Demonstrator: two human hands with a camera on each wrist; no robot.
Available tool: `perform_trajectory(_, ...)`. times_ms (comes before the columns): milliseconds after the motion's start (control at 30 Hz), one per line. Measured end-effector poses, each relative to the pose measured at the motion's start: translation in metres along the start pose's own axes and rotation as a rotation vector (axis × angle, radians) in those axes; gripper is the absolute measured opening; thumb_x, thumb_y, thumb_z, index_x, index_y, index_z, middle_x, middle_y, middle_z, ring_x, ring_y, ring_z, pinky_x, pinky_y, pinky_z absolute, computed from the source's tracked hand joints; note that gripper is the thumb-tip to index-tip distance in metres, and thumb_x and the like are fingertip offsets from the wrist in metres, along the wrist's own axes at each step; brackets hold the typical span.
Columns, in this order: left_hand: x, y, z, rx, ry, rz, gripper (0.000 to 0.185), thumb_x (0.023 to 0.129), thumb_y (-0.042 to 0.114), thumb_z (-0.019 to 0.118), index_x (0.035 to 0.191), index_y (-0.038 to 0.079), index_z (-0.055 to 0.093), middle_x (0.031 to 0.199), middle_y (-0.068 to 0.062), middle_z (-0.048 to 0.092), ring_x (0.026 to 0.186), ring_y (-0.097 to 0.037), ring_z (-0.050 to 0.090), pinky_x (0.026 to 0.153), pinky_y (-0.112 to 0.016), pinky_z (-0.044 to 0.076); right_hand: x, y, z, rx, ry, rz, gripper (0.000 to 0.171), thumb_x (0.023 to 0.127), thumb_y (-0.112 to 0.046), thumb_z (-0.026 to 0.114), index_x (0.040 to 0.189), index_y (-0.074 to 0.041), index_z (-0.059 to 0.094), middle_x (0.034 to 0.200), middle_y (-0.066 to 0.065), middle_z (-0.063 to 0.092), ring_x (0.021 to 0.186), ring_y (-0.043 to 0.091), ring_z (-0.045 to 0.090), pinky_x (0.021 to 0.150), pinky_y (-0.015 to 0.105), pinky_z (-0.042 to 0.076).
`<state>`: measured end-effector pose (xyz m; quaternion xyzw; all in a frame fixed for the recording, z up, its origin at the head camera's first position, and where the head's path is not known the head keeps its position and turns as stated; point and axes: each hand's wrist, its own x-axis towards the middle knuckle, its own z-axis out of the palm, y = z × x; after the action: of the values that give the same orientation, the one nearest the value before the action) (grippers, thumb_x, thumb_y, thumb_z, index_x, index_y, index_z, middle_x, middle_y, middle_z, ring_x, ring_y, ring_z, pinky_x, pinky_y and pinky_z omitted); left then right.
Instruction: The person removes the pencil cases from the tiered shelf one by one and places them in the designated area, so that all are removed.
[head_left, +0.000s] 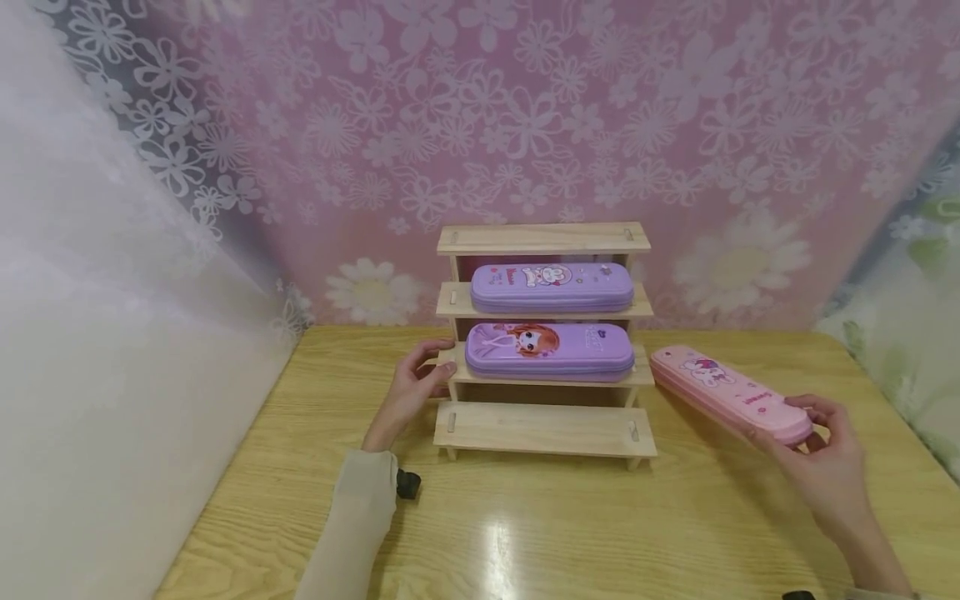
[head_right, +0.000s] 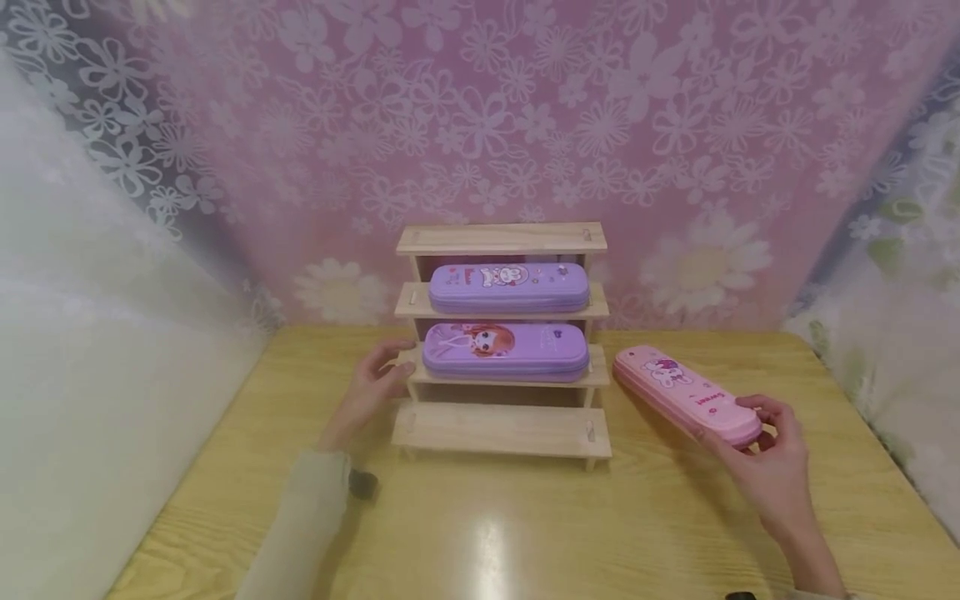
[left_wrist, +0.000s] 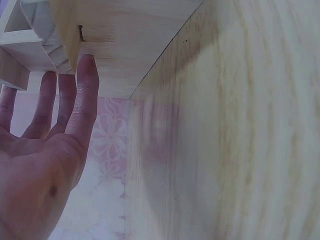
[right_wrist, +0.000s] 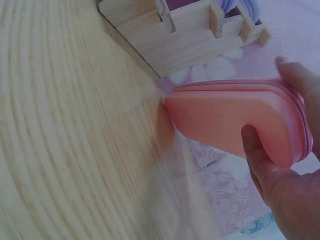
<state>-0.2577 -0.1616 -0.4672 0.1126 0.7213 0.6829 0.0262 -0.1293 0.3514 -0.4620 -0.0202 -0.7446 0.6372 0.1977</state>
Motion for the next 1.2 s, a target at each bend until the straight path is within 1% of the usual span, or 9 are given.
perform_trajectory(200,0.002,-0.002,-0.001,-0.004,0.002,-0.009,0.041,0.099,0.019,0.068,0.138,0.013,0.058,0.136,-0.014,0.055,0.1,-0.02,0.065,0.085,-0.059,0.059,-0.006,0.004,0.006,0.076,-0.126,-0.105,0.05,0.093,0.017,0.058,0.135,-0.009,0.052,0.131,-0.008,0.049,0.102,-0.005,0.063,0.08,0.005,0.052)
perform_trajectory(300,0.002,-0.001,0.0,-0.01,0.002,-0.021,0.041,0.099,0.017,0.067,0.139,0.012,0.057,0.133,-0.014,0.057,0.099,-0.019,0.066,0.088,-0.067,0.055,-0.008,0.008,0.008,0.206,-0.189,-0.108,0.052,0.091,0.023,0.056,0.137,-0.002,0.051,0.135,-0.006,0.052,0.106,-0.002,0.066,0.082,0.009,0.055)
perform_trajectory(367,0.001,0.0,0.0,-0.007,0.003,-0.024,0.041,0.099,0.018,0.068,0.139,0.011,0.058,0.132,-0.014,0.057,0.099,-0.02,0.065,0.089,-0.069,0.054,-0.009,0.01,0.009,0.19,-0.203,-0.098,0.053,0.089,0.023,0.058,0.135,-0.003,0.053,0.134,-0.007,0.054,0.105,-0.003,0.066,0.081,0.01,0.055)
perform_trajectory(500,0.001,0.0,0.0,0.015,0.008,-0.016,0.04,0.099,0.02,0.068,0.137,0.013,0.059,0.131,-0.013,0.058,0.099,-0.021,0.066,0.086,-0.062,0.058,-0.009,0.013,0.012,0.111,-0.222,-0.04,0.054,0.088,0.02,0.064,0.131,-0.013,0.057,0.13,-0.01,0.053,0.101,-0.005,0.067,0.077,0.011,0.056)
perform_trajectory(700,0.001,0.0,0.0,0.007,0.01,-0.01,0.039,0.099,0.019,0.068,0.136,0.015,0.059,0.131,-0.011,0.058,0.099,-0.022,0.067,0.084,-0.059,0.06,-0.004,0.014,0.019,-0.28,-0.249,0.032,0.054,0.092,-0.005,0.075,0.138,-0.011,0.047,0.127,-0.017,0.048,0.097,-0.017,0.059,0.072,0.011,0.055)
perform_trajectory(767,0.001,0.0,0.001,0.002,0.012,-0.005,0.038,0.099,0.018,0.068,0.136,0.014,0.059,0.131,-0.011,0.058,0.099,-0.022,0.067,0.083,-0.059,0.06,-0.003,0.015,0.021,-0.401,-0.265,0.053,0.063,0.093,-0.015,0.077,0.144,-0.005,0.041,0.133,-0.007,0.049,0.095,-0.022,0.054,0.072,0.01,0.055)
perform_trajectory(933,0.002,-0.001,0.0,0.0,0.011,0.002,0.038,0.099,0.017,0.067,0.136,0.014,0.059,0.131,-0.011,0.058,0.098,-0.021,0.066,0.079,-0.049,0.062,0.001,0.017,0.023,-0.494,-0.309,0.108,0.079,0.092,-0.025,0.079,0.15,0.002,0.034,0.142,0.029,0.043,0.092,-0.026,0.045,0.069,0.01,0.053)
perform_trajectory(1067,0.002,-0.002,0.0,0.002,0.008,0.005,0.039,0.099,0.017,0.067,0.137,0.014,0.059,0.13,-0.012,0.057,0.097,-0.021,0.066,0.078,-0.046,0.063,0.003,0.017,0.023,-0.539,-0.318,0.115,0.08,0.091,-0.027,0.08,0.15,0.001,0.035,0.141,0.033,0.044,0.091,-0.026,0.042,0.068,0.013,0.053)
perform_trajectory(1200,0.002,-0.002,0.0,0.0,0.011,0.001,0.038,0.099,0.017,0.067,0.136,0.015,0.059,0.13,-0.011,0.058,0.097,-0.021,0.066,0.079,-0.048,0.063,0.004,0.018,0.024,-0.586,-0.312,0.103,0.078,0.09,-0.029,0.081,0.148,0.001,0.039,0.139,0.033,0.048,0.095,-0.008,0.054,0.066,0.016,0.053)
